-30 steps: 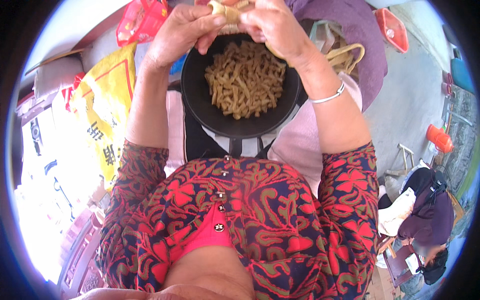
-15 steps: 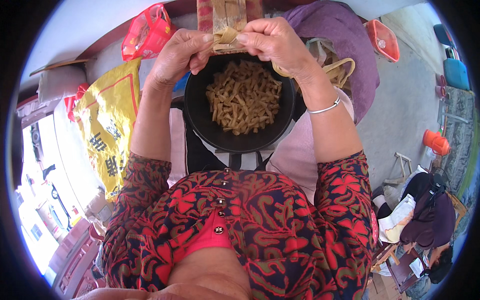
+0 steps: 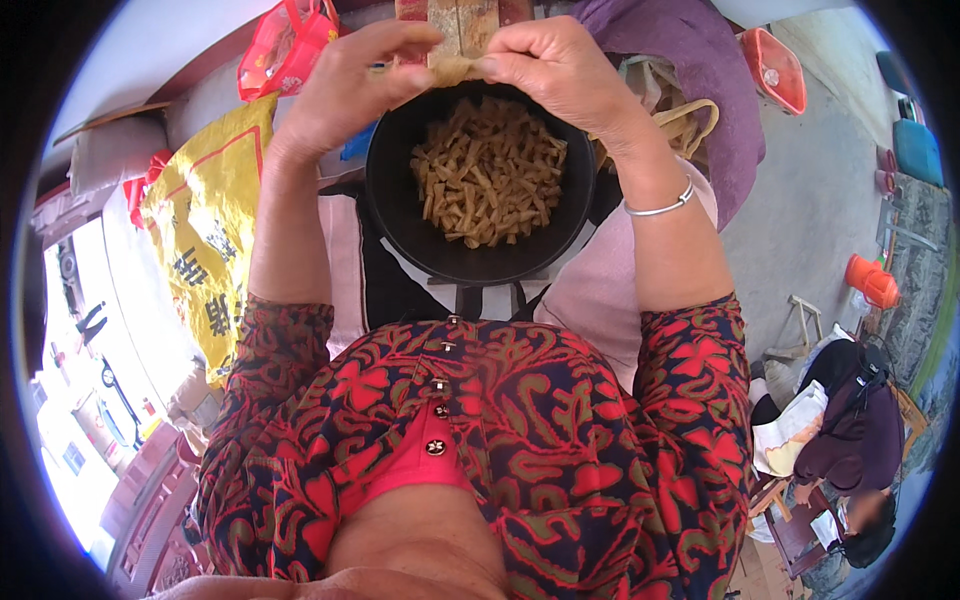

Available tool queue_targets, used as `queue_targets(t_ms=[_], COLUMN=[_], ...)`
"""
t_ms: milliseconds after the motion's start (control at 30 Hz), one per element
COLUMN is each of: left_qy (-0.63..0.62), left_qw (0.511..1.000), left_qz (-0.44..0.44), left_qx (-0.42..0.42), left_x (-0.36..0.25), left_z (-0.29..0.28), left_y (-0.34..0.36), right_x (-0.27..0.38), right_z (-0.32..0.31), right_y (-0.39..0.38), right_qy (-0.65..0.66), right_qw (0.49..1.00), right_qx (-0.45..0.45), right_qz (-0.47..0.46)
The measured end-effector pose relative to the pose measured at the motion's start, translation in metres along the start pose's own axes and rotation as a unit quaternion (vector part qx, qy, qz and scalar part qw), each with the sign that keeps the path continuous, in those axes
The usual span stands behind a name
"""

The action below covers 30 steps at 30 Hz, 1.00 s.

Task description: The person tears dried bean curd sheets into strips and places them into a black bowl. The task is performed by hand in a repetitive manner, with the person handling the sheets one at a time.

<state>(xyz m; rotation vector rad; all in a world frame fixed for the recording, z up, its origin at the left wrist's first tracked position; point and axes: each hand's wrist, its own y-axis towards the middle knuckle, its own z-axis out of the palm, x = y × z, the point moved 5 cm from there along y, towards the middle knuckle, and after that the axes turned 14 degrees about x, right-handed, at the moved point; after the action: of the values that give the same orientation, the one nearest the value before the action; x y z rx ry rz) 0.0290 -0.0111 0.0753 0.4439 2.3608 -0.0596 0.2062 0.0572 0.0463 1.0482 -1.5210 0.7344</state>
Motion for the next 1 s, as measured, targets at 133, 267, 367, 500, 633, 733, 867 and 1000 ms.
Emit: queue_targets(t_ms=[133,267,367,500,633,733,867,1000], left_qy=[0.066,-0.19,-0.147,0.013,0.111,0.118,0.153,-0.069], left_qw=[0.994,0.949,0.968,0.998,0.988,0.982,0.977,0.942], left_qz=[0.036,-0.037,-0.035,-0.049,-0.109,-0.145,-0.127,-0.154], left_qx=[0.085,0.248,0.202,0.037,-0.023,-0.013,0.078,0.291], left_x=[-0.021,0.004,0.012,0.049,0.061,0.065,0.073,0.052], left_z=[0.026,0.021,0.02,0.023,0.021,0.02,0.024,0.062], left_y=[0.003,-0.004,-0.001,0.02,0.033,0.03,0.015,-0.001], right_x=[0.003,0.014,0.004,-0.028,-0.051,-0.06,-0.079,-0.04], right_z=[0.009,-0.005,-0.009,-0.025,-0.034,-0.031,-0.053,-0.06], right_y=[0.003,-0.008,-0.004,0.018,0.035,0.045,0.041,0.019], right_qy=[-0.096,-0.09,-0.106,-0.145,-0.184,-0.287,-0.439,-0.106], right_qw=[0.995,0.996,0.994,0.986,0.973,0.945,0.886,0.962], right_qx=[0.029,0.011,-0.018,-0.079,-0.135,-0.137,-0.14,-0.248], right_qz=[0.017,0.006,0.018,0.034,0.044,0.077,0.046,0.034])
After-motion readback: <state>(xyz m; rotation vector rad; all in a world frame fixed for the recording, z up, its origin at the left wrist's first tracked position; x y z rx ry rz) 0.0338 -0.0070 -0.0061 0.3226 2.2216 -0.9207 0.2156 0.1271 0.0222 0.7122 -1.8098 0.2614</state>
